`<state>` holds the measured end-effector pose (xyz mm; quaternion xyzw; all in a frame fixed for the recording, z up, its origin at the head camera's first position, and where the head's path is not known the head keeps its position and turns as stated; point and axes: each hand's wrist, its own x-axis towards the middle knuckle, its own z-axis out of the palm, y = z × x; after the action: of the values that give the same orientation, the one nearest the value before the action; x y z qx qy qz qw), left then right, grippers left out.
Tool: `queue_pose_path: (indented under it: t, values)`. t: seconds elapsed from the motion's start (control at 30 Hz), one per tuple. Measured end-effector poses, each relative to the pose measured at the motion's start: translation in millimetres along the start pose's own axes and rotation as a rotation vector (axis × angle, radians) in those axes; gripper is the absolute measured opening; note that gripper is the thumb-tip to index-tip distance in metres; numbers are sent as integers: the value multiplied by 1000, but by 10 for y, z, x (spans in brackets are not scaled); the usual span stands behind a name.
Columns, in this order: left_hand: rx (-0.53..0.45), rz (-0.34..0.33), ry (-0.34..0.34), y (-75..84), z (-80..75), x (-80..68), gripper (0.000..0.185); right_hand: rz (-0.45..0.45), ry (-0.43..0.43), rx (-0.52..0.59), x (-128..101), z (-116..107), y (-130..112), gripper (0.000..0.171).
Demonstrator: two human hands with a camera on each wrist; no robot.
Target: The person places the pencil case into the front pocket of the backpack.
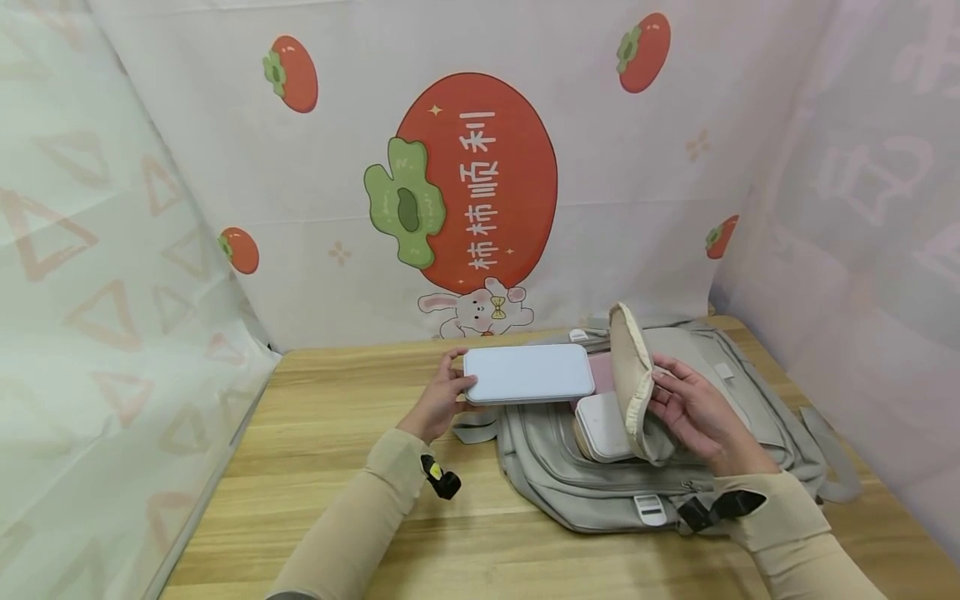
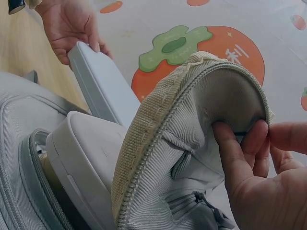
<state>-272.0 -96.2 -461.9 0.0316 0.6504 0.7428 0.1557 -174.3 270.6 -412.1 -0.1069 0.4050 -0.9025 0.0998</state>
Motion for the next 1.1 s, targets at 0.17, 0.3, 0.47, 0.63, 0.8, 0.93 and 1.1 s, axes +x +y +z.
queue_pose_path:
  t: [0.17, 0.3, 0.47, 0.63, 0.8, 0.93, 1.1]
  values:
    - [0, 0, 1, -17, 42, 0, 52, 2, 8, 1, 0, 4, 3, 32]
    - [-3, -6, 6, -41, 82, 6, 52, 2, 7, 3, -1, 2, 4, 33]
    - [3, -15, 10, -73, 141, 18, 55, 4, -3, 15, -4, 0, 5, 33]
    - [0, -11, 2, -118, 194, 44, 54, 2, -11, 16, -3, -4, 9, 34]
    - [-13, -20, -23, -165, 257, 52, 54, 7, -23, 7, 4, -10, 14, 35]
    - [-13, -24, -36, -206, 324, 46, 54, 14, -15, -8, 4, -11, 16, 34]
    - [-1, -21, -53, -220, 396, 48, 54, 10, -7, -6, 10, -11, 12, 34]
